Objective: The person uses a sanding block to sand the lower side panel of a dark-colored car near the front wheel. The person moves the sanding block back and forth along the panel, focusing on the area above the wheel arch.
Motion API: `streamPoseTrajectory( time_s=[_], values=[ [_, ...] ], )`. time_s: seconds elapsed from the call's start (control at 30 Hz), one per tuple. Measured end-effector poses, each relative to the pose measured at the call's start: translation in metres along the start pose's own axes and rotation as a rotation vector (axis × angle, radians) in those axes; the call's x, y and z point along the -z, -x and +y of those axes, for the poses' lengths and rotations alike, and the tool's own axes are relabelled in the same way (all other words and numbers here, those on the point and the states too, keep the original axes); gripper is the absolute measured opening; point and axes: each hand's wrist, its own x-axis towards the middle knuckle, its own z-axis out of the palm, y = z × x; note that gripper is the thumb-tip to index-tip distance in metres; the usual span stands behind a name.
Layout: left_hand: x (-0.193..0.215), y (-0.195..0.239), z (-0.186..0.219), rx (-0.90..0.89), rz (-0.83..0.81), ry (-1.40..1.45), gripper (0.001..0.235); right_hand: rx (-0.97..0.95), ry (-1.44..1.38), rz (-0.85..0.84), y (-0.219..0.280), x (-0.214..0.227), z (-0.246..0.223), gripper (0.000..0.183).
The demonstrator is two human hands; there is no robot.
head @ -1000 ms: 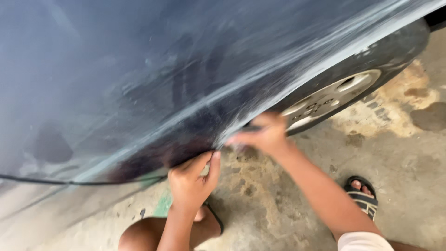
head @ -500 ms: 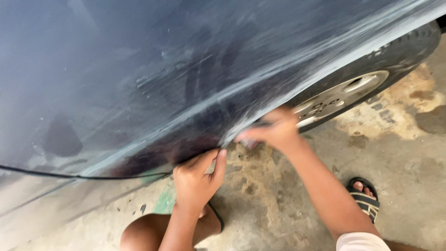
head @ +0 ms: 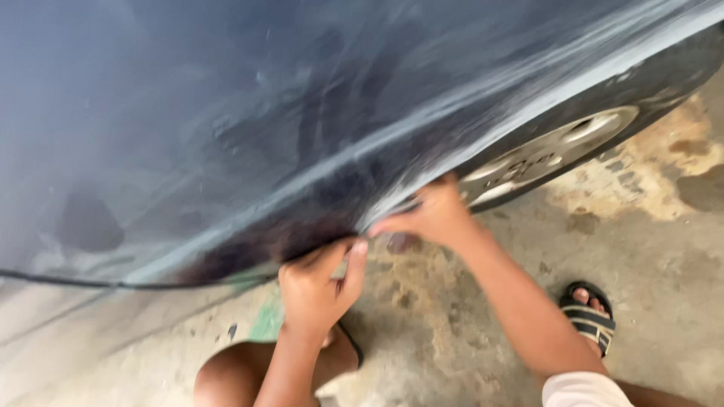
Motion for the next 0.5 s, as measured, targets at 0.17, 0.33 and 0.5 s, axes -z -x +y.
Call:
streamPoseTrajectory(
  time_s=[0.17,0.33,0.5],
  values=[
    [0.001,0.004,0.001,0.052,-0.006,0.046,0.022,-0.410,-0.210,0.208,0.018,-0.008,0.010,0.029],
    [0.005,0.000,0.001,0.062,-0.054,0.074,0.020,-0.083,-0.281,0.139,0.018,-0.012,0.016,0.036],
    [0.006,0.004,0.000,0.071,-0.067,0.072,0.026,-0.036,-0.324,0.102,0.008,-0.005,-0.010,0.027]
  ],
)
